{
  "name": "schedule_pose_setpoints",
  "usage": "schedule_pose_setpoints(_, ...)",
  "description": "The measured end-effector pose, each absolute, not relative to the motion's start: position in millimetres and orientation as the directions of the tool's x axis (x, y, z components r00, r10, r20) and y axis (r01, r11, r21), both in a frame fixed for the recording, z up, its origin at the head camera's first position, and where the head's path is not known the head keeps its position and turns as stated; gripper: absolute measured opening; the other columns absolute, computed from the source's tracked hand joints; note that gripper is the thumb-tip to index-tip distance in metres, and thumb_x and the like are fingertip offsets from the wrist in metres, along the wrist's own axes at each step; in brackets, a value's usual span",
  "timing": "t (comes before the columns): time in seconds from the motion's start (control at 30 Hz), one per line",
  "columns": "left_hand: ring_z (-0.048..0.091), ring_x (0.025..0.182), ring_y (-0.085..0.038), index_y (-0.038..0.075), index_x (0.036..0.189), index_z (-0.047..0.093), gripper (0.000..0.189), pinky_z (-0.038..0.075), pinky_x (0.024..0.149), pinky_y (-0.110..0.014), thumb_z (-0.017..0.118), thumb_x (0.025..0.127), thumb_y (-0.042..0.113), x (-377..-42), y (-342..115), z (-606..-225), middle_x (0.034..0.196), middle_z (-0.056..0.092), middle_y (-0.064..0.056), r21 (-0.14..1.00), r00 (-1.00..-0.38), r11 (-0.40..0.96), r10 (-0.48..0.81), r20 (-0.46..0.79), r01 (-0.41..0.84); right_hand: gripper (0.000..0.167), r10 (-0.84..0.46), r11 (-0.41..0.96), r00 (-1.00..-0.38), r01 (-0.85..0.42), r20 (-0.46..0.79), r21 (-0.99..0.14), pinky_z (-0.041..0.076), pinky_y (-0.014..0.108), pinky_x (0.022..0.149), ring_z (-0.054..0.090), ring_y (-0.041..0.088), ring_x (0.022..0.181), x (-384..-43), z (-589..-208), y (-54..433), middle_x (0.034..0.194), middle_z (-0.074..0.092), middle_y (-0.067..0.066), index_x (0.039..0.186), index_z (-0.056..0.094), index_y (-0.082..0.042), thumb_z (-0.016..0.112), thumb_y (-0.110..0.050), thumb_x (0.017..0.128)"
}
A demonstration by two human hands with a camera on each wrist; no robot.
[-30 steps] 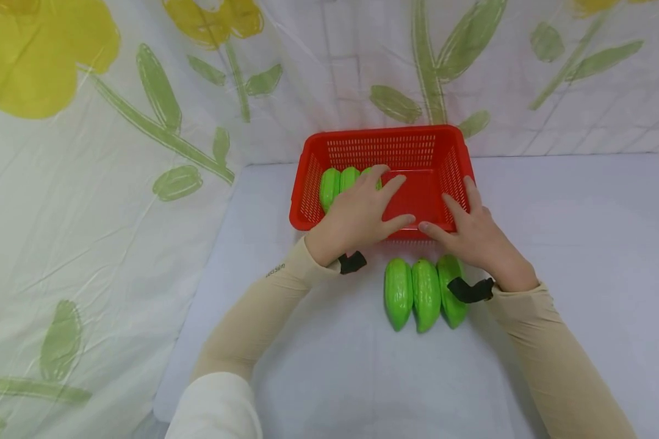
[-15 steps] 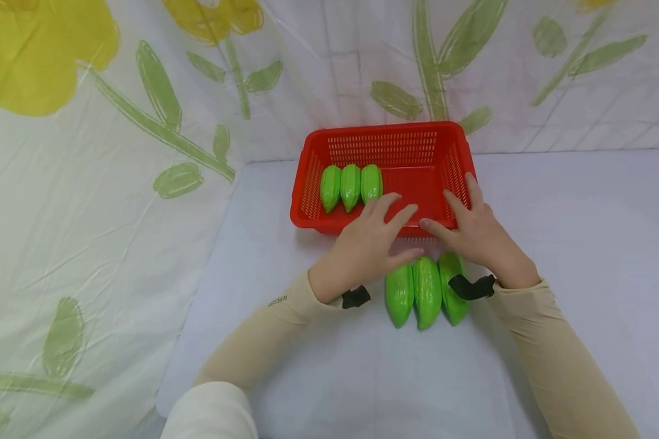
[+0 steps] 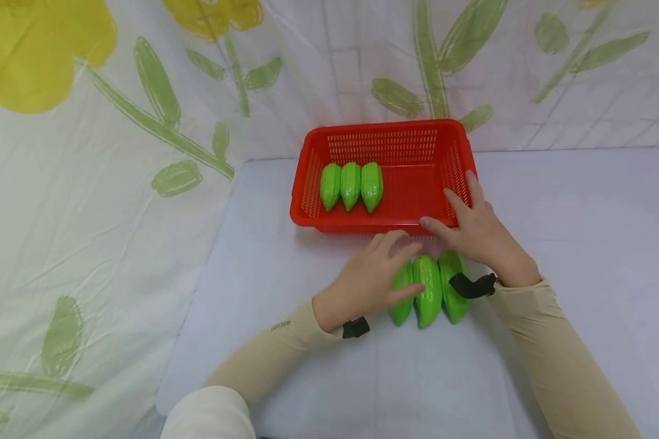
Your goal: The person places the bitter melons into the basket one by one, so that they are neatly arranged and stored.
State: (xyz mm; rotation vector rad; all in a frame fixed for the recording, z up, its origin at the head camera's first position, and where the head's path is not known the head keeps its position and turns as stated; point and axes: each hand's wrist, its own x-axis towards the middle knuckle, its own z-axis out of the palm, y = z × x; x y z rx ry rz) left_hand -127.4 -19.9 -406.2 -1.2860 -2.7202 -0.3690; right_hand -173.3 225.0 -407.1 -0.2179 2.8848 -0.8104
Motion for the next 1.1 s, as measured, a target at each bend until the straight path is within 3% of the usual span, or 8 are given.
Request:
schedule_pose_setpoints(0.2, 0.051, 0.136, -0.027, 0.013, 0.148, 0.055, 0.067, 0.057, 0.1, -0.036, 0.07, 0.096, 0.052, -123.5, -21.4, -418.4, 0.15, 0.049, -0.014, 0.195, -0.636, 0.607, 0.754, 0.165, 0.77, 0.098, -0.173, 0.844, -0.98, -0.095, -0.099, -0.528, 0.047, 0.077, 0.096, 0.03, 0.066, 0.136, -174.1, -407.8, 225.2, 0.172, -0.019, 0.019, 0.164, 0.021, 0.0, 0.056, -0.064, 0.098)
schedule_pose_setpoints(0.83, 0.047, 0.14, -0.03, 0.019, 0.157, 0.046, 0.076, 0.062, 0.086, -0.039, 0.067, 0.096, 0.059, -119.6, -20.4, -446.1, 0.156, 0.041, -0.013, 0.238, -0.696, 0.673, 0.718, 0.018, 0.701, 0.099, -0.164, 0.842, -0.981, -0.084, -0.105, -0.534, 0.045, 0.077, 0.098, 0.028, 0.065, 0.139, -174.8, -407.7, 225.7, 0.173, -0.021, 0.016, 0.164, 0.023, -0.001, 0.055, -0.066, 0.097)
schedule_pose_setpoints(1.1, 0.05, 0.139, -0.032, 0.015, 0.152, 0.053, 0.07, 0.055, 0.104, -0.039, 0.069, 0.096, 0.053, -119.9, -18.9, -450.0, 0.16, 0.039, -0.016, 0.308, -0.696, 0.662, 0.719, -0.001, 0.684, 0.098, -0.163, 0.842, -0.981, -0.082, -0.106, -0.533, 0.044, 0.078, 0.098, 0.029, 0.065, 0.139, -174.8, -408.7, 225.6, 0.173, -0.02, 0.016, 0.164, 0.024, -0.001, 0.056, -0.066, 0.097)
